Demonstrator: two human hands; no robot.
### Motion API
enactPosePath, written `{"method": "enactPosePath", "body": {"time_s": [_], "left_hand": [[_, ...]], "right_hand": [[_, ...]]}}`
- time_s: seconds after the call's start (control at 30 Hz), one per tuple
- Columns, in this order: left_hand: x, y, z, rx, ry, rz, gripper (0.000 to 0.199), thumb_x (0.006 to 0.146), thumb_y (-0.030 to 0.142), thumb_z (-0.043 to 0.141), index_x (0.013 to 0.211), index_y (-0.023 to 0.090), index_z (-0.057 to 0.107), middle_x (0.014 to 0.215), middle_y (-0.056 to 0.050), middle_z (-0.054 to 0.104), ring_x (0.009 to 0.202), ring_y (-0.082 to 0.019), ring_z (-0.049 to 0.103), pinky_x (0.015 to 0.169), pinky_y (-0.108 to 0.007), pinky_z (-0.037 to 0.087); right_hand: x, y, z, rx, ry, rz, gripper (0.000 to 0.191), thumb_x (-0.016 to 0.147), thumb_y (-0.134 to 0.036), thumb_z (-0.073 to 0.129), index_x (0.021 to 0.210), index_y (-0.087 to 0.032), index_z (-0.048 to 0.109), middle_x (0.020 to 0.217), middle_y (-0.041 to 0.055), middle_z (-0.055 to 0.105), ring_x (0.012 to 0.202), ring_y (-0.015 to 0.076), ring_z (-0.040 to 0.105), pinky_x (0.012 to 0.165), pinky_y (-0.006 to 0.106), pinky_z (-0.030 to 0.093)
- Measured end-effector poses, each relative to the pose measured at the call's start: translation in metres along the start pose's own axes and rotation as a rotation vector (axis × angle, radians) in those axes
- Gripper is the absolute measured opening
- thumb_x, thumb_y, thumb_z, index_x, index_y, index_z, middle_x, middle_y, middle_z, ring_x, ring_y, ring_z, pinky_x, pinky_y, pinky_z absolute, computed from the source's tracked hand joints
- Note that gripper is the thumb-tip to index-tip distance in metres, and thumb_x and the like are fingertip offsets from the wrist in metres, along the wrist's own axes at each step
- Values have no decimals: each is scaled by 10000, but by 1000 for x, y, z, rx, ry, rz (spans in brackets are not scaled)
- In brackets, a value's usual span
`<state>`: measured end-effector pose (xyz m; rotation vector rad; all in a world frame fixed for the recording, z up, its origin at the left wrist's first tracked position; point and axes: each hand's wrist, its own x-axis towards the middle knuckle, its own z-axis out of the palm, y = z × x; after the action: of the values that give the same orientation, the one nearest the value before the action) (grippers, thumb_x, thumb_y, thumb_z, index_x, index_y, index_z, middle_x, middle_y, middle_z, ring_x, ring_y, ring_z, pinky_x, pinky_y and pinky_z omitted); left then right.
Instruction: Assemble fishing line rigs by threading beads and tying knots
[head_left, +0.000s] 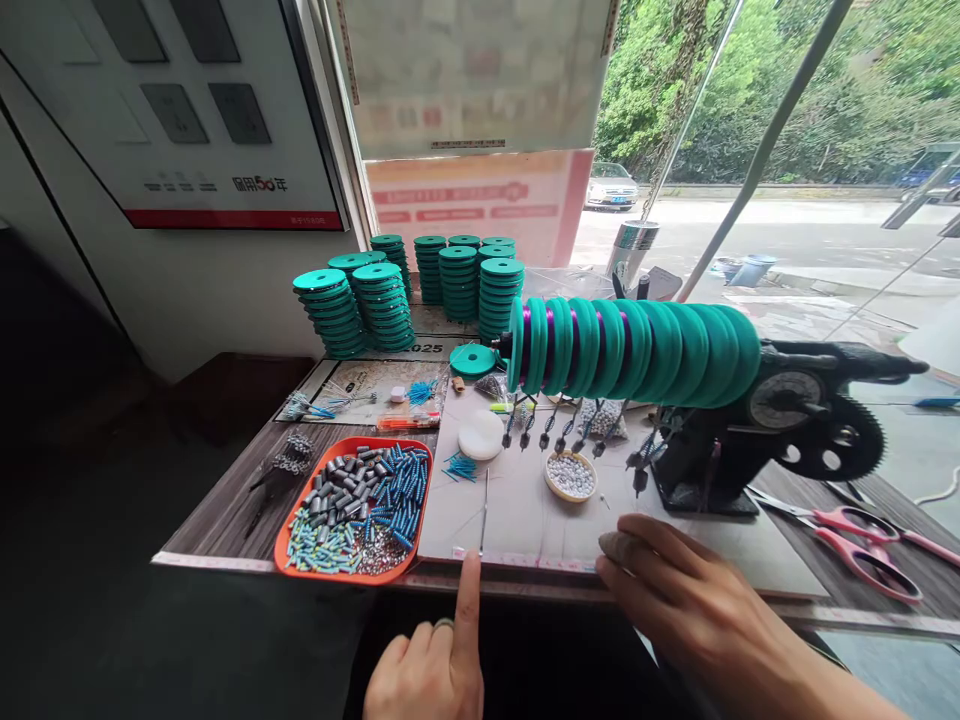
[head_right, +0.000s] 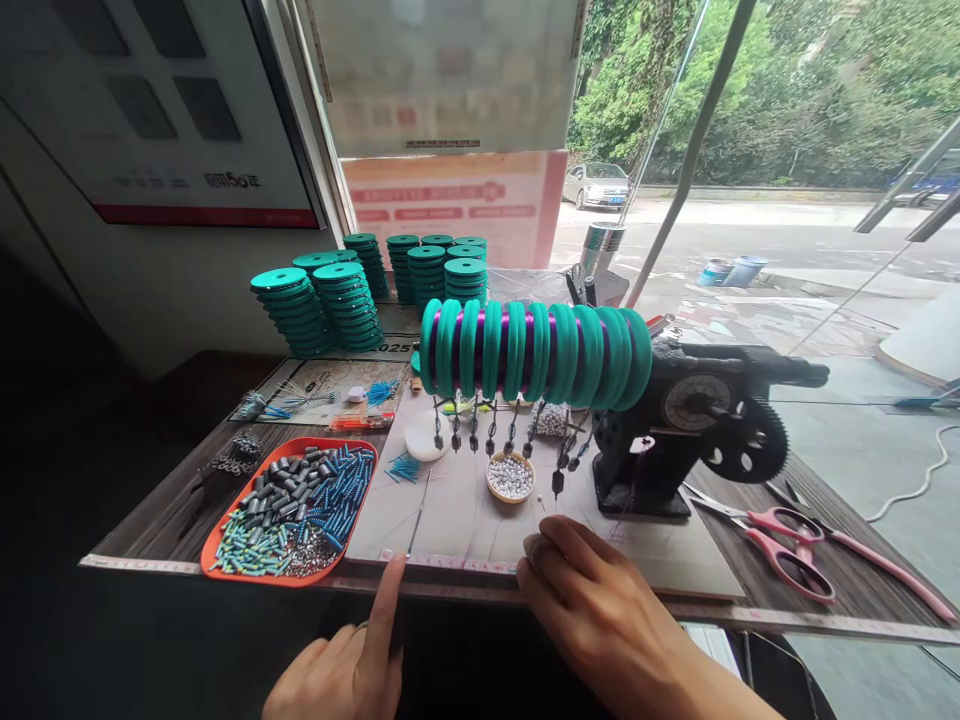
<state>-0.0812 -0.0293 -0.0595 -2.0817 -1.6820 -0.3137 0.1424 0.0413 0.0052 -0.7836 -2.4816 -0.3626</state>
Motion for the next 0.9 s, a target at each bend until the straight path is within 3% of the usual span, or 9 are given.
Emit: {"method": "enactPosePath", "body": {"time_s": [0.73,0.83,0.9], "left_hand": [[3,0,4,5,42,1,865,705,12,454,1432,101,-7,446,89,496,380,-124,496,456,-257,393],[10,-10,-7,-109,128,38,739,779,50,382,1437,108,50,413,92,479,325,-119,473,383,-234,380],[14,-18,-22,-264,182,37,647,831,118,391,1428,126,141,447,85,531,340,-107,501,381,-203,417]], "right_hand": [[-3,-1,3,18,32,10,479,909,-41,234,713,-157,657,652,64,655,696,191,590,652,277,516],[-4,-1,3,100,55,28,392,897,-45,310,753,-158,657,659,47,657,701,184,592,687,284,515],[-4,-2,1,213,111,128,288,870,-62,400,766,-172,645,665,36,648,713,179,594,674,279,510]]}}
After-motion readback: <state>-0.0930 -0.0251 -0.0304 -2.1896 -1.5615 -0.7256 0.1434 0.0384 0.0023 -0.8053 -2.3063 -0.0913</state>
